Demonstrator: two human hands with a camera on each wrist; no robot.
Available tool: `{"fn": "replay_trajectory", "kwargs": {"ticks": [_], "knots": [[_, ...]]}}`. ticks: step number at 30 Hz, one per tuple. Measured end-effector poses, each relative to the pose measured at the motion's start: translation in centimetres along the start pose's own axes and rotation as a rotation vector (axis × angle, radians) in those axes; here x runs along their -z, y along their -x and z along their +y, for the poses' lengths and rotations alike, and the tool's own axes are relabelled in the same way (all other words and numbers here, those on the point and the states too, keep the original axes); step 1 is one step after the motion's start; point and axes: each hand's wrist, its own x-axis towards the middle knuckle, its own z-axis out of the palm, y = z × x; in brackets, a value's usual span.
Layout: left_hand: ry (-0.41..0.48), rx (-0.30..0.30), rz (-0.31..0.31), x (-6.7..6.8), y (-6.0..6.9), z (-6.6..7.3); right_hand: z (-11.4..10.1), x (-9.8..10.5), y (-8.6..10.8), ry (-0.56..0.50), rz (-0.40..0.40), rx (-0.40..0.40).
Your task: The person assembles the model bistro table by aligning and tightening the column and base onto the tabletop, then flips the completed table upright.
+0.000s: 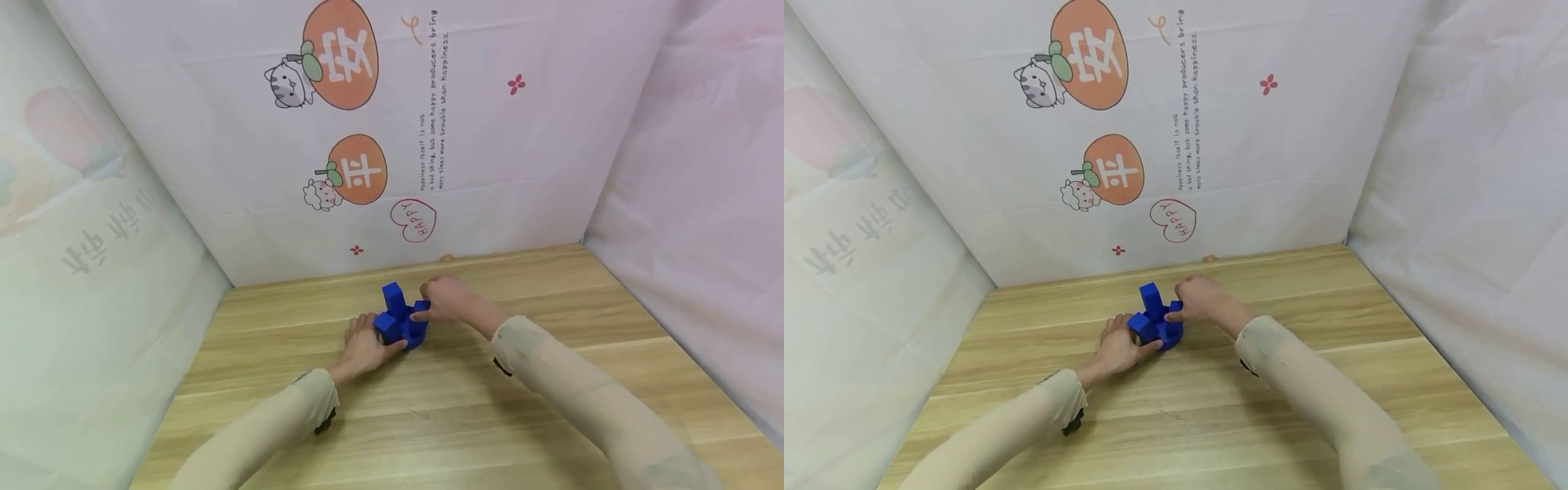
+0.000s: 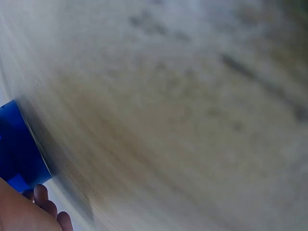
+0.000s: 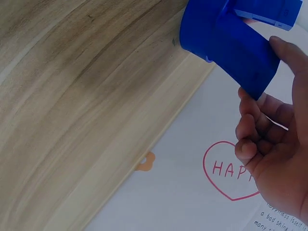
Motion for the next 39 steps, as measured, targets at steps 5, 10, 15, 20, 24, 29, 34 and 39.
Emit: {"fn": "replay_trajectory", "kwargs": {"ticks": [5, 10, 15, 20, 24, 29, 34, 39], "knots": [[0.005, 0.011, -0.008, 0.1, 0.1, 0.1, 0.4, -0.4, 0.2, -0.023, 0.0, 0.026], [0.005, 0.016, -0.002, 0.3, 0.0, 0.0, 0.6, -0.5, 0.1, -0.028, 0.021, 0.073], [-0.006, 0.008, -0.032, 0.4, 0.1, -0.2, 0.8, -0.6, 0.3, -0.04, 0.047, 0.119], [-0.012, 0.0, -0.042, 0.3, 0.2, -0.5, 1.1, -1.1, 0.5, -0.081, 0.085, 0.154], [-0.005, -0.004, -0.036, 0.3, 0.2, -0.7, 1.3, -1.5, 0.6, -0.129, 0.106, 0.159], [-0.013, 0.0, -0.035, 0.4, 0.2, -0.8, 1.4, -1.8, 0.6, -0.184, 0.126, 0.18], [0.015, 0.012, -0.039, 0.9, 0.1, -1.0, 1.6, -1.8, 0.5, -0.24, 0.136, 0.172], [0.068, 0.011, -0.023, 1.5, -0.1, -1.6, 1.8, -1.6, 0.4, -0.31, 0.161, 0.158]]}}
